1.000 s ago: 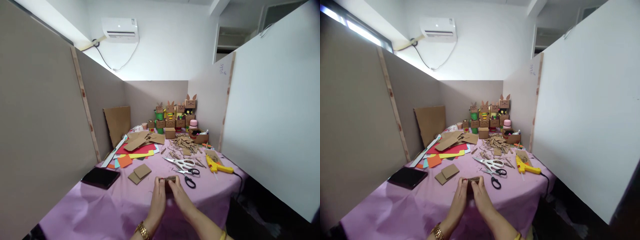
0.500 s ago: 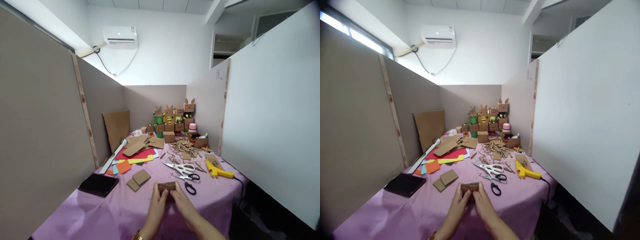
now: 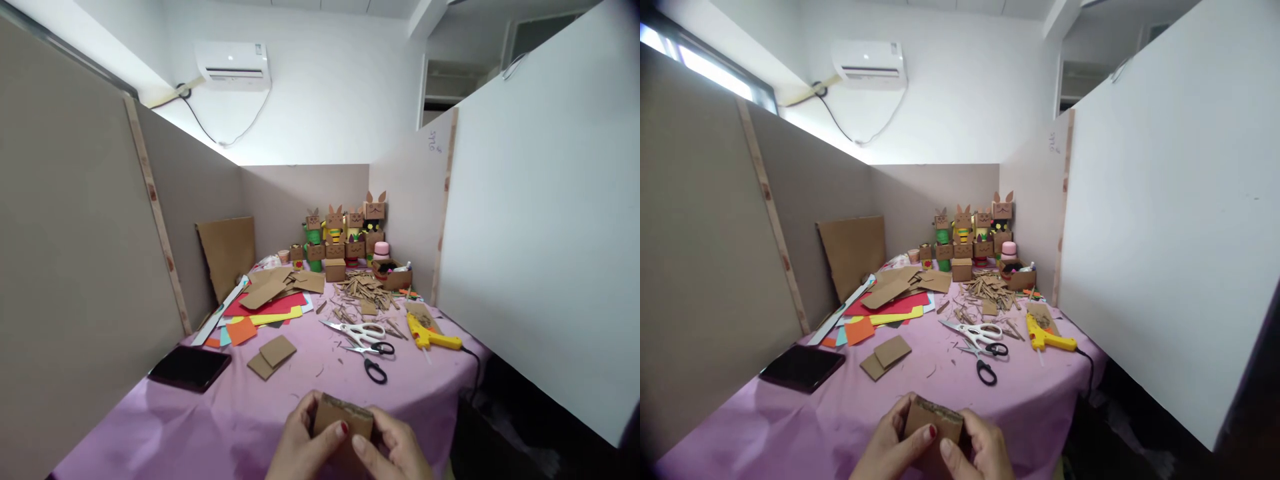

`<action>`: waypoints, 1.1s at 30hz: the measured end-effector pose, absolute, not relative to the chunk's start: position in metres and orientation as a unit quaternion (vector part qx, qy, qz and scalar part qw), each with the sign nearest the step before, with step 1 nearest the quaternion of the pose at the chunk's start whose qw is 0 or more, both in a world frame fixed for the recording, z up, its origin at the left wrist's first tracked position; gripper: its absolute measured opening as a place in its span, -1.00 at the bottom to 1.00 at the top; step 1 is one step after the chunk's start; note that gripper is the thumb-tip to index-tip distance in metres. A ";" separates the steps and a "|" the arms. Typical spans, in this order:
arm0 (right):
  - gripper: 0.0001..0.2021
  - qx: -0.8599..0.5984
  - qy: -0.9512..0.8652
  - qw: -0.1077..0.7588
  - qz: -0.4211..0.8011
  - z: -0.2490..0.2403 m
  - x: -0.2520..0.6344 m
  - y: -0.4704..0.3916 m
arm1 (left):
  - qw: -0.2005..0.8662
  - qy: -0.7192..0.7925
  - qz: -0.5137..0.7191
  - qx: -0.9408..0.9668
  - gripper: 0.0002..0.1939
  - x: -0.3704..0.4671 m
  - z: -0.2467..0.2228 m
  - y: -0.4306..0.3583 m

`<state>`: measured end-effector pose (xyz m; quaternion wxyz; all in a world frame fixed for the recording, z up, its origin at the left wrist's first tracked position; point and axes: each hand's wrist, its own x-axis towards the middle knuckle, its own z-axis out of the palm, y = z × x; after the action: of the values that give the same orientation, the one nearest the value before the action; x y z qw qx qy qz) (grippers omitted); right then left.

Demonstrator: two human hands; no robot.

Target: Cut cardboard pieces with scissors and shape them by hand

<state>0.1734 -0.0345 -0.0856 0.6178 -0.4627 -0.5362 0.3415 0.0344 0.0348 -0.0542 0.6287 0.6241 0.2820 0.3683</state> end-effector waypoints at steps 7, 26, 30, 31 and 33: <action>-0.57 -0.476 -0.528 0.615 0.340 -0.089 0.172 -0.037 | 0.698 0.271 0.390 0.536 -0.56 0.030 -0.071 0.029; -0.55 -0.469 -0.455 0.590 0.473 -0.080 0.191 -0.042 | 0.726 0.266 0.345 0.532 -0.58 0.024 -0.071 0.036; -0.56 -0.522 -0.480 0.590 0.386 -0.079 0.193 -0.044 | 0.739 0.282 0.314 0.525 -0.52 0.023 -0.074 0.040; -0.56 -0.539 -0.477 0.596 0.356 -0.080 0.194 -0.043 | 0.738 0.287 0.317 0.523 -0.49 0.021 -0.073 0.042; -0.56 -0.560 -0.458 0.613 0.319 -0.084 0.197 -0.041 | 0.723 0.308 0.341 0.517 -0.46 0.017 -0.071 0.048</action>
<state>0.1973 -0.0406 -0.0837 0.6126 -0.5596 -0.4583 0.3185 0.0174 0.0485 -0.0712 0.7226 0.5165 0.3081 0.3408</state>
